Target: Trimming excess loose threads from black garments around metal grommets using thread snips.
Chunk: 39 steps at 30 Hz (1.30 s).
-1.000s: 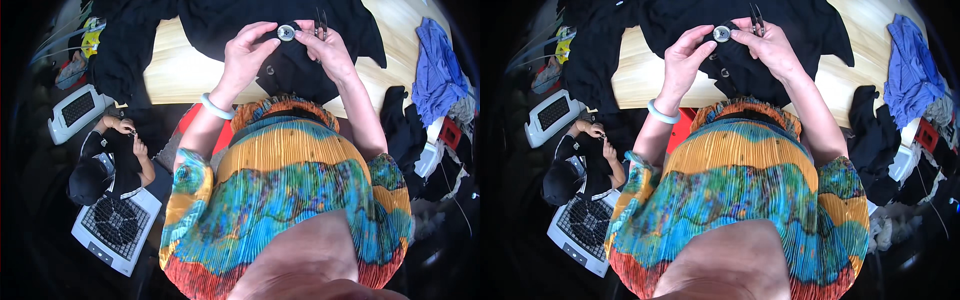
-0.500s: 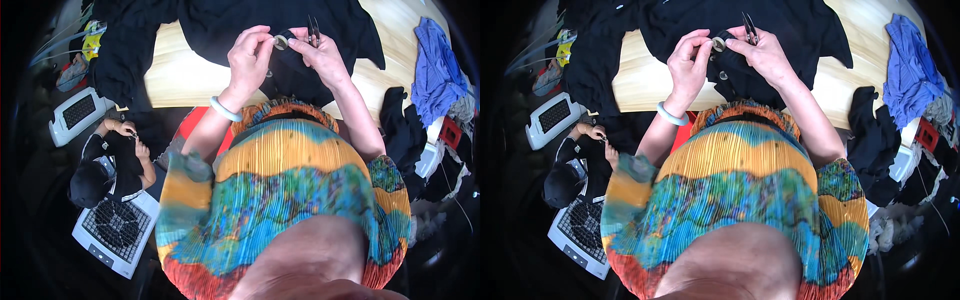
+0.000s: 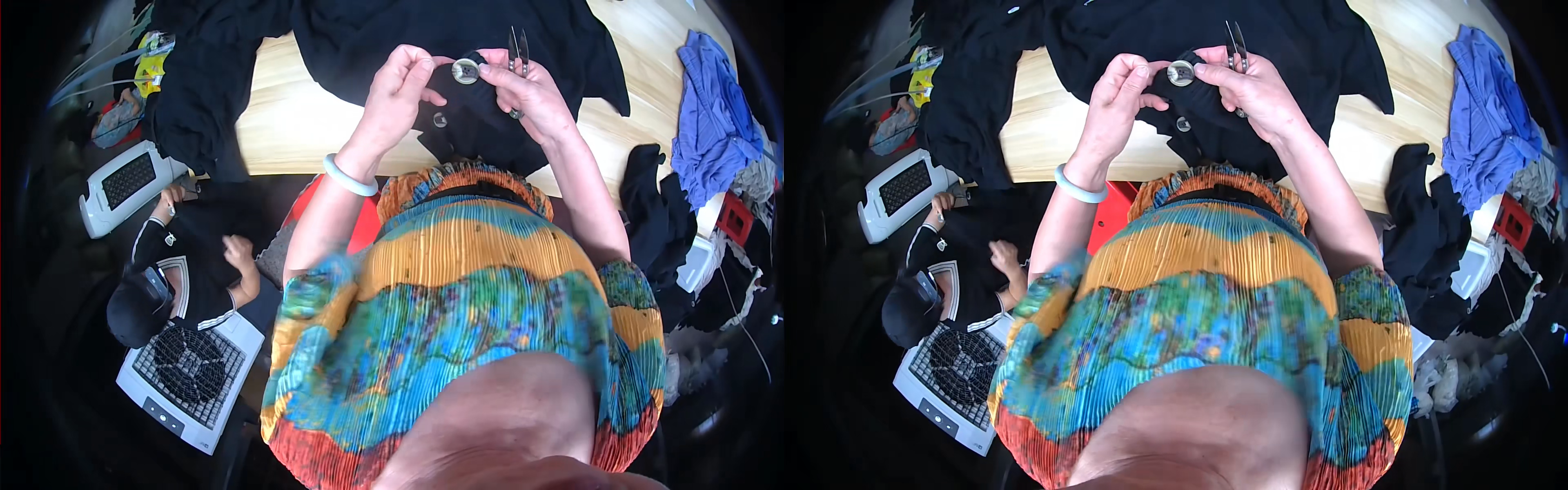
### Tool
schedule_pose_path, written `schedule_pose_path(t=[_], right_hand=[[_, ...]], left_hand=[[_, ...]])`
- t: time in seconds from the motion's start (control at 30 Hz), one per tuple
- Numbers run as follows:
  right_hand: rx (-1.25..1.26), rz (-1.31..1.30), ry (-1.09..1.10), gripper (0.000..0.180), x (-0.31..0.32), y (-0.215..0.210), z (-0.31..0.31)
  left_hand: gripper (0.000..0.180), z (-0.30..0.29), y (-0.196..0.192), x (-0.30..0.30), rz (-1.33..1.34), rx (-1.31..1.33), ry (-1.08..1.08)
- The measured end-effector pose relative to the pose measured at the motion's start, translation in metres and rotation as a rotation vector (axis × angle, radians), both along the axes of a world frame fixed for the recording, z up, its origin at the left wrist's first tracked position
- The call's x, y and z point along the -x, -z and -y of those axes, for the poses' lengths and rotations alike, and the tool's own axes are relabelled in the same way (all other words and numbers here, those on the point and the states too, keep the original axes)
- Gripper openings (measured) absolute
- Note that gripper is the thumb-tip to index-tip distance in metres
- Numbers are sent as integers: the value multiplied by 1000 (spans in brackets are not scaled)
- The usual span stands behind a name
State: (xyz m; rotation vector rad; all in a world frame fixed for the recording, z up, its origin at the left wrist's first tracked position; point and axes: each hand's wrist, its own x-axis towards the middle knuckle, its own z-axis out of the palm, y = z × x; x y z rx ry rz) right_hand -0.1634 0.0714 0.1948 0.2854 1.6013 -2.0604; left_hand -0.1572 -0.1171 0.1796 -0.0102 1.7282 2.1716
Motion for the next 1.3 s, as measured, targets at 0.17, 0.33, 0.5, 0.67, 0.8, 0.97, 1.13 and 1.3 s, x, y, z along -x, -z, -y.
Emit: schedule_pose_path(t=[0.17, 0.33, 0.5, 0.67, 0.8, 0.97, 1.13, 1.3], right_hand=[[-142, -92, -82, 21, 1, -6, 1], [-223, -248, -50, 17, -3, -5, 8], [-248, -301, -57, 16, -4, 0, 9], [-309, -324, -91, 15, -4, -5, 11], [-301, -311, -127, 18, -4, -4, 6], [-166, -177, -103, 18, -3, -2, 1], [-107, -157, -110, 19, 1, 1, -1], [-152, -139, -63, 23, 3, 2, 1]], left_hand=[[18, -3, -8, -1, 96, -30, -36], [27, -12, -6, -8, -171, 264, -30], [17, -28, -13, -11, -166, 209, -214], [15, -19, -10, -9, -156, 380, -137], [14, -15, -10, -6, -176, 313, -141], [12, -9, -9, 0, 66, 162, -55], [15, -7, -8, 2, 141, 40, -40], [14, -7, -5, 4, 234, -82, -42]])
